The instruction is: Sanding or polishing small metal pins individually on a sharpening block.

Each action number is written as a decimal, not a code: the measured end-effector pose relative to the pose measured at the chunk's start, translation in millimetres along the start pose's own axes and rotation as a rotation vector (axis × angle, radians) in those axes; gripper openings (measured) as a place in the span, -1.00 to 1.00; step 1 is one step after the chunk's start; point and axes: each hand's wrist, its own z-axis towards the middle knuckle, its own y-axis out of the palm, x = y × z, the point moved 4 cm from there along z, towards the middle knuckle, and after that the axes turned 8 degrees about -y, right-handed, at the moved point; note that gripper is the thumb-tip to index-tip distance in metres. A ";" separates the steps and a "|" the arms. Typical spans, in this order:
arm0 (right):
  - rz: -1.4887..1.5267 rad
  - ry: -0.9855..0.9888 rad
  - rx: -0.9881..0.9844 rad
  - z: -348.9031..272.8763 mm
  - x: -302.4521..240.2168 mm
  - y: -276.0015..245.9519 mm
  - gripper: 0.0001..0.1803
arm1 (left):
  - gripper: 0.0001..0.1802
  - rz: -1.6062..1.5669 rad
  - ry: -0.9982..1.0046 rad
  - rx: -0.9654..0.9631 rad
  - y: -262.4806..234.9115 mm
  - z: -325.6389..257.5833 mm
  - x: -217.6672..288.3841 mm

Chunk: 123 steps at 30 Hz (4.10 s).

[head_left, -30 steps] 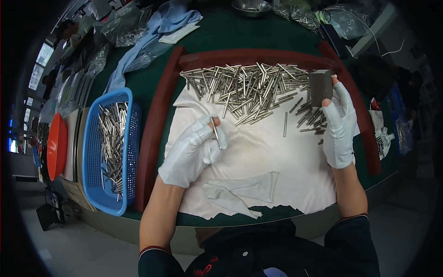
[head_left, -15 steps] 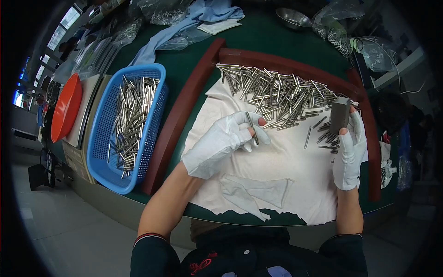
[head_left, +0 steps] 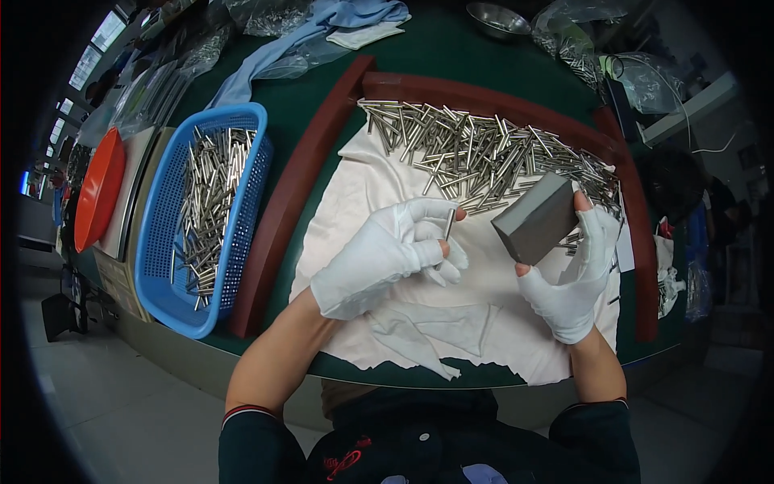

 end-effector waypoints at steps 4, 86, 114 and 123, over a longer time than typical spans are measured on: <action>0.005 -0.031 -0.060 1.0 -4.4 7.3 -0.02 | -0.45 -0.020 -0.007 0.031 6.6 1.1 -3.9; 0.002 -0.164 -0.035 6.3 -24.7 16.0 -0.05 | -0.36 0.142 -0.097 -0.093 28.3 -4.4 -6.1; -0.083 -0.124 -0.011 -7.6 -18.7 15.2 -0.05 | -0.41 0.034 -0.018 -0.107 24.8 -5.2 -3.8; -0.131 -0.219 0.046 -7.3 -20.6 16.1 0.03 | -0.46 0.006 0.003 -0.127 24.1 -6.0 -2.8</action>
